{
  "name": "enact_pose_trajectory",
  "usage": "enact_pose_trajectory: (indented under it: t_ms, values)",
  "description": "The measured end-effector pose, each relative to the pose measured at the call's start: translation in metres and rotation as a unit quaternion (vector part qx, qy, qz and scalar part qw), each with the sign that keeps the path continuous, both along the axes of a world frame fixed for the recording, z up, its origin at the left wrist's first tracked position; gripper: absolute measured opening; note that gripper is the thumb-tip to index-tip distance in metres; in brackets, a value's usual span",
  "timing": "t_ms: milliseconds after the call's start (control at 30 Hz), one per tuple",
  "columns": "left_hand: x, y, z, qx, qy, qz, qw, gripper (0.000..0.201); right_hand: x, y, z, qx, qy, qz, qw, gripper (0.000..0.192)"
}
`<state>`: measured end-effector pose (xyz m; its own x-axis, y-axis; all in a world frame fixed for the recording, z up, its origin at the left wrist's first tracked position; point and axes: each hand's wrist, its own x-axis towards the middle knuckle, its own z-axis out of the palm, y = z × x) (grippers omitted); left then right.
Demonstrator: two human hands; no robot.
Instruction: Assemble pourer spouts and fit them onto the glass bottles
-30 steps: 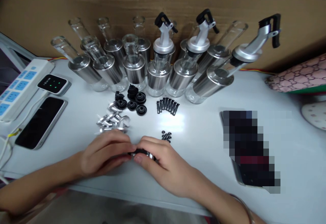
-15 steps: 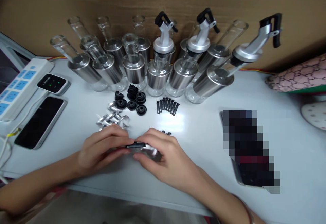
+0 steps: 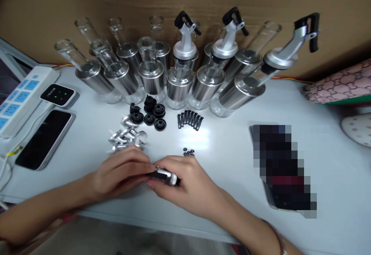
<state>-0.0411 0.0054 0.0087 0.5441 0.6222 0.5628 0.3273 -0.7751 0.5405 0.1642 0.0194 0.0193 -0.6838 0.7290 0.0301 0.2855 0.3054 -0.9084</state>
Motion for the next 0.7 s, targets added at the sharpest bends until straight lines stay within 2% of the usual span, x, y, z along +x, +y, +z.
enact_pose_trajectory:
  t_ms: [133, 367, 700]
  values:
    - [0.001, -0.0007, -0.0013, 0.014, 0.017, -0.009, 1.0, 0.013, -0.0018, -0.0013, -0.0022, -0.01, 0.005, 0.022, 1.0, 0.011]
    - [-0.0012, 0.0015, 0.0038, 0.026, 0.011, -0.003, 1.0, 0.012, -0.0025, -0.0026, -0.0016, 0.015, 0.027, -0.016, 0.999, 0.009]
    - [-0.0005, 0.0017, 0.0057, 0.03, -0.005, 0.001, 1.0, 0.011, -0.0022, -0.003, -0.003, 0.057, 0.039, -0.02, 0.997, 0.01]
